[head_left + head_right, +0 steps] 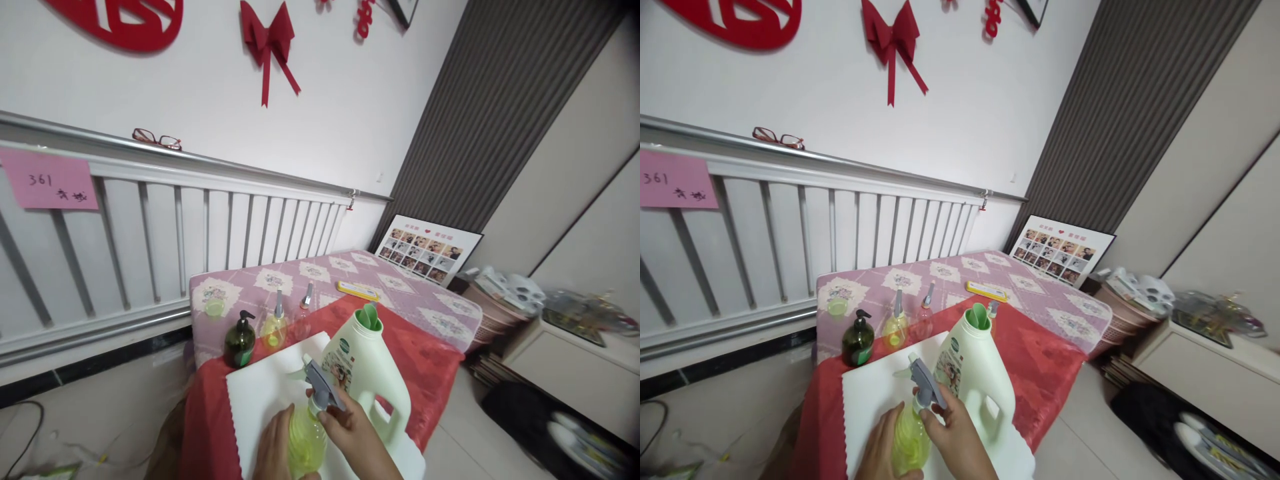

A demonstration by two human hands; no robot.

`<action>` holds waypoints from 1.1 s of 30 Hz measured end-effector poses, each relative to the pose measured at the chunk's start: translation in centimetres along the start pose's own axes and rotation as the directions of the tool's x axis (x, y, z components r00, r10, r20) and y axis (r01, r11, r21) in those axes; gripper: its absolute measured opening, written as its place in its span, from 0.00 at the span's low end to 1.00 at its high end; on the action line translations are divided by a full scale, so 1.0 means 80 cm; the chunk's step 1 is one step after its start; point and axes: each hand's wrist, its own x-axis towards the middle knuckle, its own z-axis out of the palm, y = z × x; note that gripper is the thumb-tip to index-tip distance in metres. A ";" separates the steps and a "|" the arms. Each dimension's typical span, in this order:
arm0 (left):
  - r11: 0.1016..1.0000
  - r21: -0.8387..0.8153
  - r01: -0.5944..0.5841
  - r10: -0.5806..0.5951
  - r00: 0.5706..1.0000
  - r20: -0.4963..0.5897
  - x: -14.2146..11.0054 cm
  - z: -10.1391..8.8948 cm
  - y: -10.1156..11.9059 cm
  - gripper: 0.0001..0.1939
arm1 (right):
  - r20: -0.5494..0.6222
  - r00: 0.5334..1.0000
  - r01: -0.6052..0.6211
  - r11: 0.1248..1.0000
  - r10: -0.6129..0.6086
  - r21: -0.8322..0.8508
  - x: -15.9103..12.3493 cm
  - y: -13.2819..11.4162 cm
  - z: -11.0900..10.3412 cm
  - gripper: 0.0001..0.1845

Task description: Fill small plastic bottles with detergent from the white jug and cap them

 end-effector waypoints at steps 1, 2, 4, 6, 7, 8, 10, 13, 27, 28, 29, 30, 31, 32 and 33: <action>1.000 0.001 0.004 -0.004 1.000 0.012 0.000 -0.001 0.001 0.52 | 0.016 1.000 -0.002 1.000 0.002 0.000 0.000 0.004 0.000 0.22; 1.000 0.001 0.004 -0.004 1.000 0.019 0.000 -0.003 0.002 0.53 | 0.026 1.000 -0.001 1.000 0.001 -0.003 0.000 0.007 -0.001 0.23; 1.000 -0.002 0.004 -0.004 1.000 0.027 -0.001 -0.005 0.004 0.53 | 0.033 0.999 0.010 1.000 -0.010 -0.012 0.000 0.012 -0.003 0.24; 1.000 -0.005 -0.001 0.001 1.000 0.031 -0.001 -0.006 0.006 0.53 | 0.019 1.000 0.021 1.000 -0.020 -0.015 -0.001 0.015 -0.005 0.26; 1.000 -0.006 0.001 -0.001 1.000 0.031 -0.001 -0.006 0.006 0.52 | 0.013 1.000 0.026 1.000 -0.025 -0.017 -0.002 0.014 -0.006 0.26; 1.000 -0.006 0.007 -0.006 1.000 0.030 -0.002 -0.007 0.007 0.52 | 0.008 0.999 0.034 0.999 -0.034 -0.022 -0.003 0.013 -0.006 0.26; 1.000 -0.008 0.016 -0.015 0.999 0.032 -0.002 -0.008 0.007 0.53 | 0.011 0.998 0.056 0.997 -0.055 -0.050 -0.005 0.008 -0.007 0.23; 0.999 -0.017 0.029 -0.028 0.998 0.060 -0.002 -0.009 0.007 0.54 | 0.015 0.996 0.087 0.988 -0.086 -0.125 -0.006 -0.003 -0.010 0.19; 0.999 -0.035 0.026 -0.022 0.994 0.110 -0.007 -0.020 0.017 0.55 | -0.015 0.994 0.103 0.948 -0.113 -0.302 -0.004 -0.009 -0.003 0.19; 0.999 -0.031 0.034 -0.029 0.992 0.122 -0.007 -0.020 0.018 0.55 | -0.013 0.992 0.117 0.945 -0.127 -0.304 -0.005 -0.009 -0.002 0.18; 0.999 -0.027 0.040 -0.036 0.991 0.132 -0.007 -0.020 0.019 0.56 | -0.014 0.991 0.126 0.944 -0.136 -0.307 -0.005 -0.008 -0.002 0.17; 0.999 -0.022 0.045 -0.042 0.990 0.135 -0.007 -0.020 0.019 0.56 | -0.024 0.990 0.125 0.943 -0.139 -0.310 -0.005 -0.007 -0.001 0.16; 0.999 -0.019 0.049 -0.046 0.991 0.129 -0.007 -0.020 0.019 0.56 | -0.036 0.990 0.116 0.942 -0.134 -0.316 -0.005 -0.005 0.000 0.15; 0.999 -0.017 0.049 -0.046 0.992 0.119 -0.007 -0.020 0.019 0.55 | -0.054 0.990 0.105 0.941 -0.129 -0.322 -0.005 -0.002 0.001 0.15; 0.999 -0.016 0.042 -0.040 0.993 0.109 -0.007 -0.020 0.019 0.55 | -0.075 0.990 0.091 0.940 -0.122 -0.328 -0.005 0.002 0.003 0.15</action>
